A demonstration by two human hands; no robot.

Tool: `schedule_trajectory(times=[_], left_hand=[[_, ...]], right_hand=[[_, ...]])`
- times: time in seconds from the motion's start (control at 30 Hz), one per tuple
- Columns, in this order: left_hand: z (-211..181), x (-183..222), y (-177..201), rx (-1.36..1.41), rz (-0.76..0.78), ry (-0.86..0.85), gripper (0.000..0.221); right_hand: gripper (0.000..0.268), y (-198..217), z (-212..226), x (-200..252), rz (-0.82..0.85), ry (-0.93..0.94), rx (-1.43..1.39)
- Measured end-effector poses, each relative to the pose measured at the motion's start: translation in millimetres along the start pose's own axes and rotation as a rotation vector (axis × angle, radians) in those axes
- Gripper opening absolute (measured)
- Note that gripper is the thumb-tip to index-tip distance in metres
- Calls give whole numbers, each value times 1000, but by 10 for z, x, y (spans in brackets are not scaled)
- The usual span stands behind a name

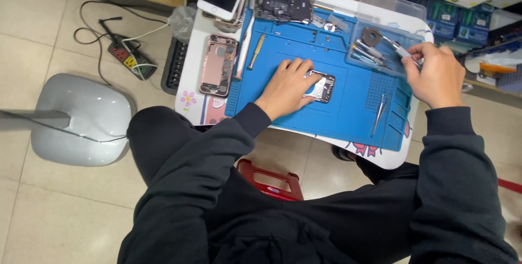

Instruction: The person disassembles a smartphone on a blue work mat, using tweezers and a screwdriver to remove small components and screws. They place the removed parts on the mat and continue to work on the phone's internal frame.

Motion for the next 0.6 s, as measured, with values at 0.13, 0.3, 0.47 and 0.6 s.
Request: schedule_trajectory(times=[0.13, 0.3, 0.47, 0.6], left_hand=[[-36, -38, 27, 12, 52, -19, 56], [-39, -53, 103, -2, 89, 4, 54], [-67, -60, 96, -16, 94, 9, 52], [-53, -51, 101, -24, 98, 16, 52]], right_hand=[[19, 284, 45, 183, -110, -17, -159], [14, 571, 275, 394, -268, 74, -522], [13, 557, 310, 424, -239, 36, -529], [15, 531, 283, 377, -295, 60, -551]])
Point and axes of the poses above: each hand's wrist, its own x-axis away from the middle knuckle, its own y-axis out of the back of the hand, z = x × y, the point moved 4 cm from there along -x, towards the middle knuckle, and after that the axes turned 6 degrees about z, right-handed, at the moved point
